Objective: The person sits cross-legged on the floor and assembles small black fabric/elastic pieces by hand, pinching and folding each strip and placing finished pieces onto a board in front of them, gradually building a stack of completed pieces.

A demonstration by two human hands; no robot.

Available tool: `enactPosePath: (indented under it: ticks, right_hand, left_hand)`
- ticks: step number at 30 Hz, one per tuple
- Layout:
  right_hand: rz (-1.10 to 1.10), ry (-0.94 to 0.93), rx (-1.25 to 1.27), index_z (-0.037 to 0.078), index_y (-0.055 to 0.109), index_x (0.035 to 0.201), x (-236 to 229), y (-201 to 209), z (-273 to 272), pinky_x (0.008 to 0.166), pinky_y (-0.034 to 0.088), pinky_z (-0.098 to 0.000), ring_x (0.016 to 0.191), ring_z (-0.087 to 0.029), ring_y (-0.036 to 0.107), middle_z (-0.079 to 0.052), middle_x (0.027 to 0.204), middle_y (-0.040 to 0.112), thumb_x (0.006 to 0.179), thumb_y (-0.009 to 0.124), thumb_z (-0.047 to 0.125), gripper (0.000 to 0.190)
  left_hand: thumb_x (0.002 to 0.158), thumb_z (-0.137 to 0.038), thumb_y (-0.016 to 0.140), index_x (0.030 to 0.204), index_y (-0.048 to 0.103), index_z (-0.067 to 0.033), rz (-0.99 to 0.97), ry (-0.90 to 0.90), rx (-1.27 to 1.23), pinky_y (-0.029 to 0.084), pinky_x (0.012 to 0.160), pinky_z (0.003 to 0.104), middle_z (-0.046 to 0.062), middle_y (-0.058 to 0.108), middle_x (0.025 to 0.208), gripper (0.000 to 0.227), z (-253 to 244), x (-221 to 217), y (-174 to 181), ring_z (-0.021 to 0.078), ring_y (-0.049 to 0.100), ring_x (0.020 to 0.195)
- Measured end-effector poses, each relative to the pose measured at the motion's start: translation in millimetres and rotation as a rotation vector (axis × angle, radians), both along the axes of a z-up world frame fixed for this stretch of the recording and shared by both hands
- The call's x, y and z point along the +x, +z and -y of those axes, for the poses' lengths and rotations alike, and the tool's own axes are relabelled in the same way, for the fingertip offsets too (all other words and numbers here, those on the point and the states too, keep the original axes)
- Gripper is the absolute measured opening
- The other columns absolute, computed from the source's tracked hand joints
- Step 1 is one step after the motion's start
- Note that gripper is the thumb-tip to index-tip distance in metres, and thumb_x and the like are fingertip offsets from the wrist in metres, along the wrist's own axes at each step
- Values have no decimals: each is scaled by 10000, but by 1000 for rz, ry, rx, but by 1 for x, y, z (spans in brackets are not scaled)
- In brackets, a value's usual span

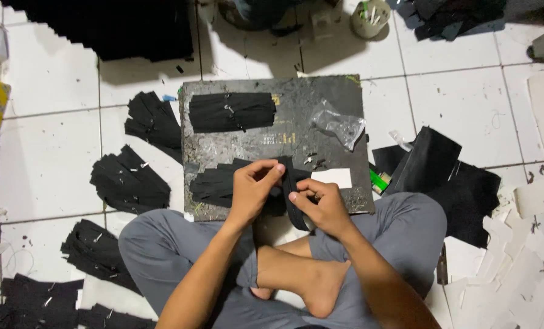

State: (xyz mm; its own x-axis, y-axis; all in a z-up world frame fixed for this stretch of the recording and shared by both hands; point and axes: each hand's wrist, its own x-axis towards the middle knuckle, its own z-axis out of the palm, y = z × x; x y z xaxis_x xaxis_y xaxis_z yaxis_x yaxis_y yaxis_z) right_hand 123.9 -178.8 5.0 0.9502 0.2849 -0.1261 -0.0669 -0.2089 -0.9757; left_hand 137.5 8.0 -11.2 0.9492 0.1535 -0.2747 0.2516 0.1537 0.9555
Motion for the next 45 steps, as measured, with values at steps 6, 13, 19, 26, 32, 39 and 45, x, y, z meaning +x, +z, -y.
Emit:
enactPosePath:
  ticks: [6, 13, 19, 26, 32, 39, 45]
  right_hand:
    - [28, -44, -18, 39, 771, 986, 4, -9, -4, 658, 543, -309, 655, -142, 673, -105, 661, 754, 910, 729, 165, 152]
    - [78, -119, -16, 41, 785, 999, 14, -5, -1, 668, 539, -268, 716, -108, 649, -84, 749, 753, 883, 777, 104, 132]
    - [48, -116, 70, -2, 765, 994, 8, -8, 0, 643, 558, -289, 664, -140, 682, -103, 724, 737, 877, 761, 44, 126]
    - [352, -110, -94, 88, 792, 937, -4, 4, -5, 663, 570, -357, 723, -245, 750, -88, 768, 773, 844, 794, 77, 93]
    - [314, -201, -34, 78, 796, 938, -20, 4, -4, 655, 564, -323, 717, -174, 717, -71, 749, 773, 866, 789, 79, 72]
    - [10, -287, 157, 50, 779, 992, -47, -22, -4, 683, 569, -286, 764, -83, 632, -50, 794, 742, 912, 759, 99, 96]
    - [-22, -369, 121, 58, 777, 1012, -52, -26, -5, 694, 568, -260, 766, -72, 642, -39, 848, 732, 925, 765, 144, 123]
  left_hand:
    - [845, -136, 835, 865, 805, -61, 19, -50, 35, 519, 550, 248, 66, 712, 622, 83, -4, -8, -9, 75, 600, 618]
    - [841, -81, 799, 887, 799, -32, 140, -168, 185, 529, 532, 305, 143, 729, 646, 67, 1, -16, 16, 166, 680, 627]
    - [870, -76, 761, 870, 798, -69, 208, -160, 252, 559, 541, 301, 104, 725, 637, 37, 1, -17, 11, 198, 701, 611]
    - [877, -85, 733, 823, 775, -54, 43, -130, 13, 527, 527, 279, 68, 621, 555, 76, 9, -30, -9, 155, 646, 546]
    - [888, -138, 754, 942, 786, -12, -84, -80, -85, 541, 614, 288, 106, 673, 637, 141, 17, -46, -1, 140, 644, 669]
    - [902, -100, 764, 956, 797, -61, 3, -95, -5, 539, 693, 277, 69, 750, 766, 74, 18, -69, -14, 109, 618, 761]
    - [882, -90, 794, 1005, 793, -22, 51, -84, -1, 553, 707, 316, 111, 749, 798, 140, 25, -74, 9, 138, 620, 794]
